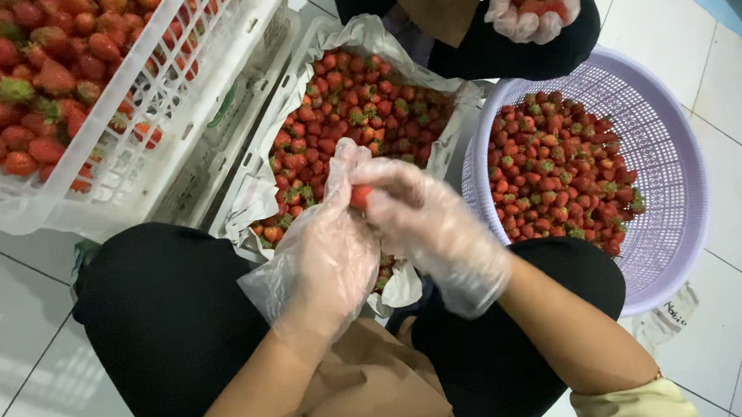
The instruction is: The person sits on the floor and sorts strawberries by hand, picking them from a white crate and placing them into a purple basket. The person wears disposable gloves and handles the fruit one at a time.
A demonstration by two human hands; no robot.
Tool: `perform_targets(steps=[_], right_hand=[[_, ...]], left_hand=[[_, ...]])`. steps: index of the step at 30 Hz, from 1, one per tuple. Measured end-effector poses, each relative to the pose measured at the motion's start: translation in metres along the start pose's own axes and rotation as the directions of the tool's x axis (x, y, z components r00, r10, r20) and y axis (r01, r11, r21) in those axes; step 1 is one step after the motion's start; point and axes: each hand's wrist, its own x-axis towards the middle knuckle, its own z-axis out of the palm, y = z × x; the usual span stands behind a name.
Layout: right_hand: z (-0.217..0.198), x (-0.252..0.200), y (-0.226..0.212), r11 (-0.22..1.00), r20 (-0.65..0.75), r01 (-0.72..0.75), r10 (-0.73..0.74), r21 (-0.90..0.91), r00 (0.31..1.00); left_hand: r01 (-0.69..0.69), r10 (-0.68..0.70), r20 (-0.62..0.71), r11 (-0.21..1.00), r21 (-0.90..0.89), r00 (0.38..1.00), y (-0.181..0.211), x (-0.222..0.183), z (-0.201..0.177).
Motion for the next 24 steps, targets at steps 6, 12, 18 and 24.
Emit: perform_targets(steps=[6,12,18,24], right_hand=[[-0.017,0.01,-0.03,0.863,0.157,-0.055,-0.028,0.502,0.987],[-0.057,-0.016,-0.072,0.957,-0.009,0.268,-0.269,0.109,0.963],[-0.13,-0.023,-0.104,0.082,-0.617,-0.629,-0.327,-0.773,0.716],[-0.096,0.03,-0.052,-0.245,-0.376,-0.349,0.072,-0.905,0.924]], left_hand=[[0.087,-0.043,0.143,0.943,-0.322,0.989,0.008,0.005,0.005],[-0.013,0.006,-0.057,0.993,-0.12,0.998,0.041,-0.001,0.005],[-0.286,0.312,0.008,0.879,-0.382,0.95,0.103,-0.02,-0.004],[-0.265,0.267,-0.101,0.705,-0.657,0.958,0.11,-0.02,-0.006]])
